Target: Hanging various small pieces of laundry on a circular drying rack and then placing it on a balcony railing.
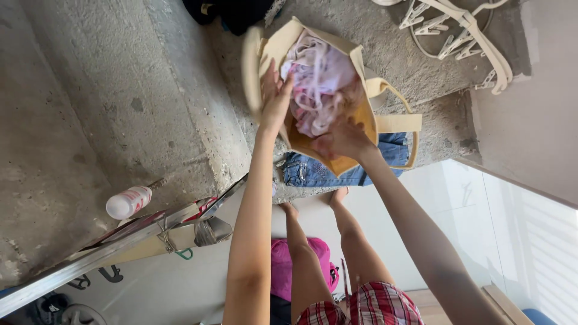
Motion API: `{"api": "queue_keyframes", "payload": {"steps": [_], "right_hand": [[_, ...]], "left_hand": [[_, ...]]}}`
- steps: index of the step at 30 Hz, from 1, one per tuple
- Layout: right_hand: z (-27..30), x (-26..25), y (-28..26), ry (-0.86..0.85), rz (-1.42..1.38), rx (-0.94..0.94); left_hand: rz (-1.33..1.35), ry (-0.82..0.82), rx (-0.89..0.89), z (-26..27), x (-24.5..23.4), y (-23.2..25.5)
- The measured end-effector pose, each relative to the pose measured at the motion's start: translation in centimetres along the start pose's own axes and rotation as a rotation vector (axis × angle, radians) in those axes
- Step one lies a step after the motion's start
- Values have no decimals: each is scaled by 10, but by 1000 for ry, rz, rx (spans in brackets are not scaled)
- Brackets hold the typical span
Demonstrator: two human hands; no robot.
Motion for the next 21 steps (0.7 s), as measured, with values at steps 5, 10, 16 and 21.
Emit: {"api": "queue_keyframes", "payload": {"steps": [5, 10, 16, 21], "right_hand": [[-68, 24, 59, 719, -400, 38], [-82, 40, 66, 332, -638, 338], [-7, 45, 23, -228, -628, -31], [1, 40, 40, -232, -350, -213]], "left_hand": [[112, -90, -77, -24, -16, -30], [0, -217, 202, 0, -17, -7], [-962, -254, 676, 47, -5, 34], [-890, -540, 473, 50, -6, -30]]}}
Point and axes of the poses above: each hand's wrist, its own z-axis away from the middle knuckle, its own x-axis out of the palm, y = z × x, the point moved 5 cm from there along -z, towards the middle knuckle, and after that the axes turned 13 degrees about y, right-handed, at the moved point
